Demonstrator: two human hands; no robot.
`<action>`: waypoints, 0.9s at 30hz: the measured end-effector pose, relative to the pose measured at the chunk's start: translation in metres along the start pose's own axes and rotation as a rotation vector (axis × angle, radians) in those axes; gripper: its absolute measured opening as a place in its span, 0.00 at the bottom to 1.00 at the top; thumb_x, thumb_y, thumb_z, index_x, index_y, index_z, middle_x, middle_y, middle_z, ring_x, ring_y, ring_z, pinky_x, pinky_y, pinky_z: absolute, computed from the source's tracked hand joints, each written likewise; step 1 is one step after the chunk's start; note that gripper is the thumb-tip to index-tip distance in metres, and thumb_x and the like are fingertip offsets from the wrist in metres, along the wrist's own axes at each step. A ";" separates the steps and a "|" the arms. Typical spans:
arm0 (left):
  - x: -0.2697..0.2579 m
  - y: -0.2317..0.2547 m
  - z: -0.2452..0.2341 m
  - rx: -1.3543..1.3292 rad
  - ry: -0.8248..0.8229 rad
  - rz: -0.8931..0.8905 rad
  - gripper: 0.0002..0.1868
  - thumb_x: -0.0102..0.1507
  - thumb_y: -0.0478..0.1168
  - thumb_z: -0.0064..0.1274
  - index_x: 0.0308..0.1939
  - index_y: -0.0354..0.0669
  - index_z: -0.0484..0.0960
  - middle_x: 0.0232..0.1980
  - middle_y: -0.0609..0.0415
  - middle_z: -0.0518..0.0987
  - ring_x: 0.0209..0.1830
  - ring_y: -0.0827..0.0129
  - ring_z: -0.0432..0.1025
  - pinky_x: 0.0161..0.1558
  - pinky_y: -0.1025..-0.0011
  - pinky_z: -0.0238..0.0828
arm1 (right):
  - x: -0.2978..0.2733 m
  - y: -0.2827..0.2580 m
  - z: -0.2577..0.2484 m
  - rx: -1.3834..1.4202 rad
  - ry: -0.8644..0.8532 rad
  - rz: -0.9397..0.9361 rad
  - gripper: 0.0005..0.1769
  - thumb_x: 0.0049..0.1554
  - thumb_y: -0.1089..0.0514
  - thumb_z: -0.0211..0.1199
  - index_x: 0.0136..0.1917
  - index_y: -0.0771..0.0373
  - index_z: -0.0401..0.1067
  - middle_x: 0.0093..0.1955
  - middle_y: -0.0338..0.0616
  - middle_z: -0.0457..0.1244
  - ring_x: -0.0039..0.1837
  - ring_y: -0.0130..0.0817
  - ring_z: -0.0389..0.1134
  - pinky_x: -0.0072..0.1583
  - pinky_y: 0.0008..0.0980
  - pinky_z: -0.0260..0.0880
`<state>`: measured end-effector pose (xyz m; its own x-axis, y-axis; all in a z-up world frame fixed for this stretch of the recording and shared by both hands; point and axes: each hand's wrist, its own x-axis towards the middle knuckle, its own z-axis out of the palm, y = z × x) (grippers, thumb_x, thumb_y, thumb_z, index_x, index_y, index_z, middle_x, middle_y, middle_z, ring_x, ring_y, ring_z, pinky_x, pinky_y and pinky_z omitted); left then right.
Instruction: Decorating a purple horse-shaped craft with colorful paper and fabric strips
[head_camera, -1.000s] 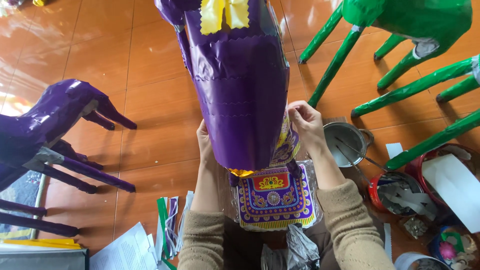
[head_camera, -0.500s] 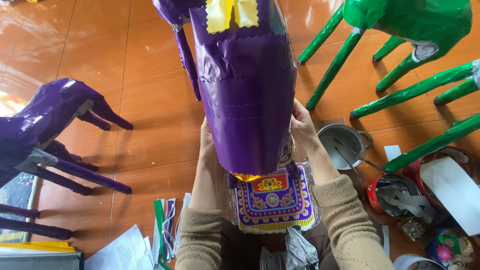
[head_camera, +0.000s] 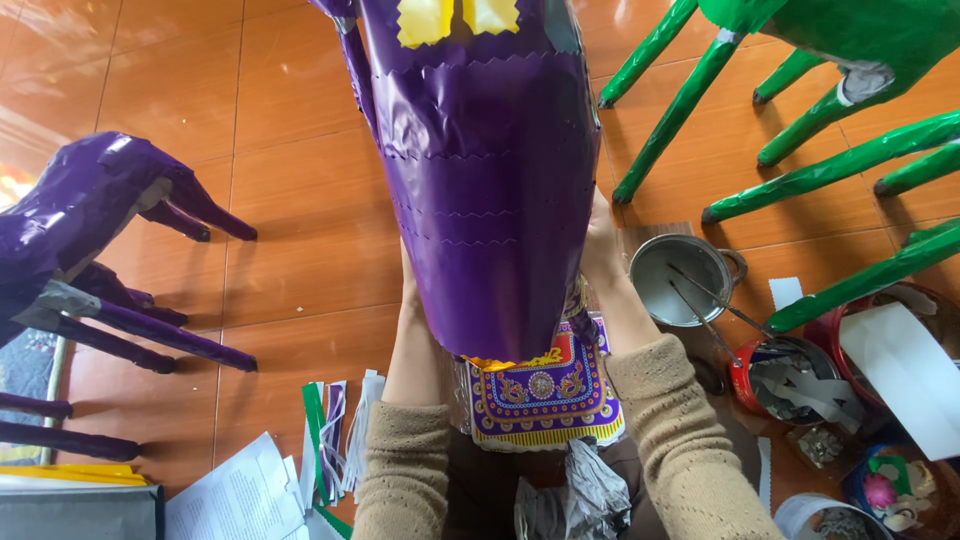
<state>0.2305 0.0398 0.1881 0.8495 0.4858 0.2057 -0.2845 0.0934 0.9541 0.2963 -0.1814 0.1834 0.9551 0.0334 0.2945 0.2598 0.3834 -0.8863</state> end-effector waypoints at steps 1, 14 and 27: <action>0.001 0.002 0.001 0.009 0.002 0.008 0.08 0.64 0.33 0.50 0.47 0.37 0.75 0.41 0.44 0.75 0.42 0.61 0.70 0.49 0.64 0.64 | 0.002 0.001 0.000 -0.010 0.011 0.000 0.05 0.55 0.63 0.65 0.43 0.57 0.70 0.38 0.37 0.64 0.39 0.23 0.62 0.45 0.24 0.66; -0.003 0.042 0.016 0.110 -0.013 0.135 0.13 0.63 0.29 0.50 0.52 0.37 0.75 0.49 0.41 0.76 0.52 0.57 0.71 0.59 0.58 0.64 | 0.011 0.055 -0.074 -0.320 0.237 -0.041 0.09 0.51 0.68 0.68 0.44 0.58 0.75 0.39 0.38 0.66 0.40 0.21 0.64 0.45 0.20 0.66; -0.095 -0.034 -0.012 0.000 0.088 -0.199 0.20 0.69 0.45 0.36 0.61 0.39 0.69 0.54 0.42 0.71 0.49 0.62 0.67 0.52 0.65 0.66 | -0.093 0.004 -0.031 -0.406 0.230 0.364 0.32 0.65 0.31 0.35 0.74 0.46 0.60 0.73 0.49 0.55 0.75 0.43 0.53 0.72 0.40 0.55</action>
<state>0.1543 0.0006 0.1339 0.8467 0.5321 -0.0071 -0.1148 0.1957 0.9739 0.2128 -0.2114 0.1414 0.9876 -0.1215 -0.0992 -0.1000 -0.0004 -0.9950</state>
